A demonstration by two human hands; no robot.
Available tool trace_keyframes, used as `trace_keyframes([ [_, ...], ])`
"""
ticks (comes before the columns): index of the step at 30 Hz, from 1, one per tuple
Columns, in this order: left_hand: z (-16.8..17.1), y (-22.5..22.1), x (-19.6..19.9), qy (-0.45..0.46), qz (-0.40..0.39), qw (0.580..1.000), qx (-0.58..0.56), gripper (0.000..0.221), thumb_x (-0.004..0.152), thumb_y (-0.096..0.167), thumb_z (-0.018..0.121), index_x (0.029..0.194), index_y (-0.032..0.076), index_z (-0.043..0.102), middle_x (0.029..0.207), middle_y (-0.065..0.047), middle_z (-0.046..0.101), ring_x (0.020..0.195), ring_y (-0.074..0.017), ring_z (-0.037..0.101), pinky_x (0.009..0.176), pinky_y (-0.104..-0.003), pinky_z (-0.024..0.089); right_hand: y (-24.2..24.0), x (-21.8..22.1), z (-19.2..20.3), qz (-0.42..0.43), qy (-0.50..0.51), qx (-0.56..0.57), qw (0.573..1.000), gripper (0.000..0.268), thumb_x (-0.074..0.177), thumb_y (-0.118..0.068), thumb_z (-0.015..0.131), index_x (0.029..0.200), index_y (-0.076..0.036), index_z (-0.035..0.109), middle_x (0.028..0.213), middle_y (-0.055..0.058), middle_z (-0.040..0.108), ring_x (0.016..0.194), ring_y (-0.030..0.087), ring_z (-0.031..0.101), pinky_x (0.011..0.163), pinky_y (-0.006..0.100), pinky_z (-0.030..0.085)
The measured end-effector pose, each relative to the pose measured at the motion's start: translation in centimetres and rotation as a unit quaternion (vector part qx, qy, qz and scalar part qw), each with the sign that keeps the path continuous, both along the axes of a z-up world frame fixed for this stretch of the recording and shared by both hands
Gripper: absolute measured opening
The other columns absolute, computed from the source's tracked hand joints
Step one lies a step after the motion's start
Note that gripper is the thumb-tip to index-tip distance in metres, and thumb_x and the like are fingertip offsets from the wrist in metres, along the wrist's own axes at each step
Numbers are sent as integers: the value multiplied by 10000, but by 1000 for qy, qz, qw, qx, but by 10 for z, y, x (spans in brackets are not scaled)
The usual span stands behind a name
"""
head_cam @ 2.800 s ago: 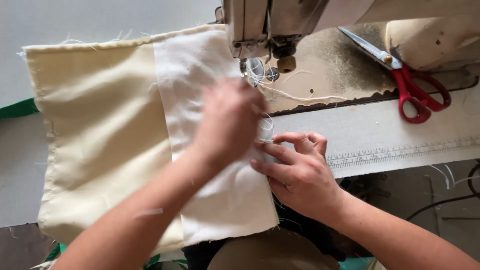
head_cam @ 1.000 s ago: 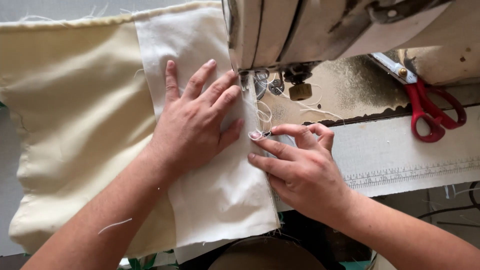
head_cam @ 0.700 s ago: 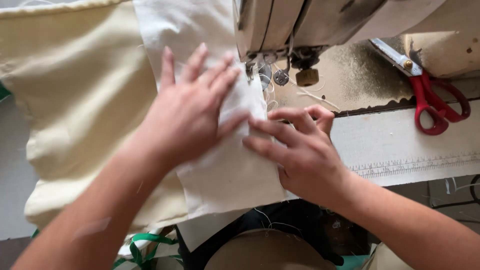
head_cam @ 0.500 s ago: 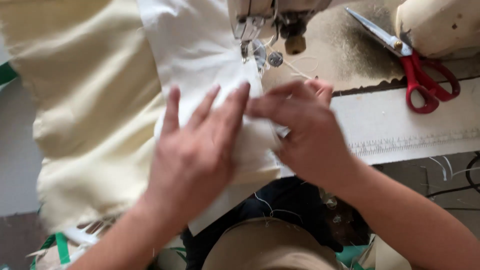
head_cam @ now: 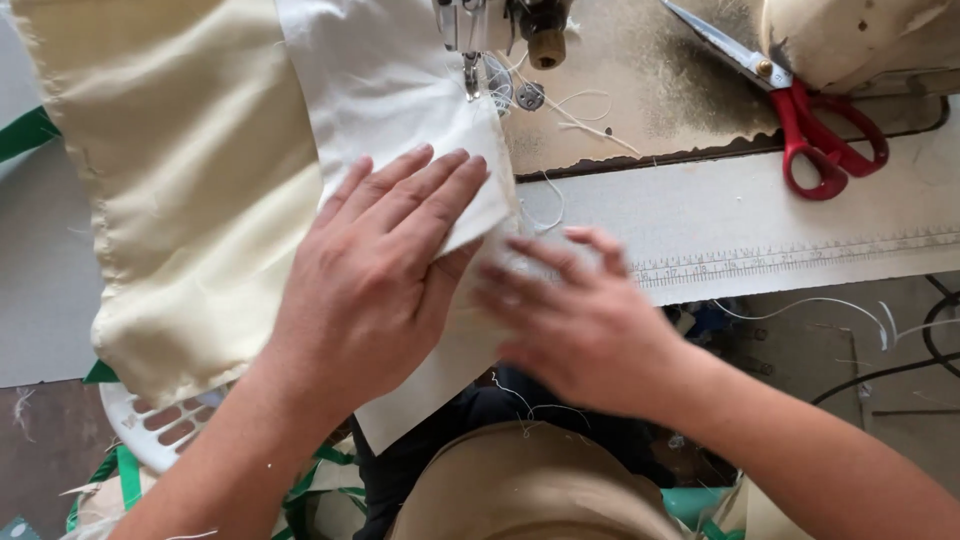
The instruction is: Sewing and trimming fabric components to assemble a tote bag using an industrial sewing machine and scissors.
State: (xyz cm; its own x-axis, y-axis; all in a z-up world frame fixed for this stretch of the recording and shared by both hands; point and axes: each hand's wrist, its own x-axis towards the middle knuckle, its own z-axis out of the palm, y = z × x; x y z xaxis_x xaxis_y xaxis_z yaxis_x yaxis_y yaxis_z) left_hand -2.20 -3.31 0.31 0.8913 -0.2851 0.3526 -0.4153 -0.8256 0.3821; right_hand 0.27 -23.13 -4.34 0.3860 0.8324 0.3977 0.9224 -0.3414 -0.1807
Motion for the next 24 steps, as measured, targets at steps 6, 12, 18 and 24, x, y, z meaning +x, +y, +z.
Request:
trace_keyframes([
  [6,-75,-10,-14,49,3,988,-149,368,956,129,364,1301,5,395,1297,-100,514,1272,-273,435,1125,-445,124,-23,4,-32,-122,116,-201,965,807,841,-574,408,1428,-90,141,1463,92,171,1366,206,79,1003,566,-167],
  [12,-71,5,-14,108,-41,970,-216,389,956,178,333,1309,27,397,1338,-96,472,1314,-261,377,1141,-405,94,-38,3,0,-203,8,-37,979,385,880,-306,526,1155,-39,566,1164,105,615,1064,217,584,963,485,410],
  [18,-34,72,2,185,60,964,-183,352,968,271,383,683,68,423,654,9,370,604,-143,351,533,-289,297,4,-23,-17,-78,-25,-65,995,382,884,-302,533,1221,-121,543,1285,50,521,1208,277,446,991,476,261],
  [24,0,34,5,-13,-117,988,97,441,884,191,509,1279,3,463,1331,-181,467,1258,-348,399,1085,-483,207,4,-26,-14,-108,-16,-57,992,324,872,-319,507,1122,-123,566,1257,37,537,1187,275,470,964,501,260],
])
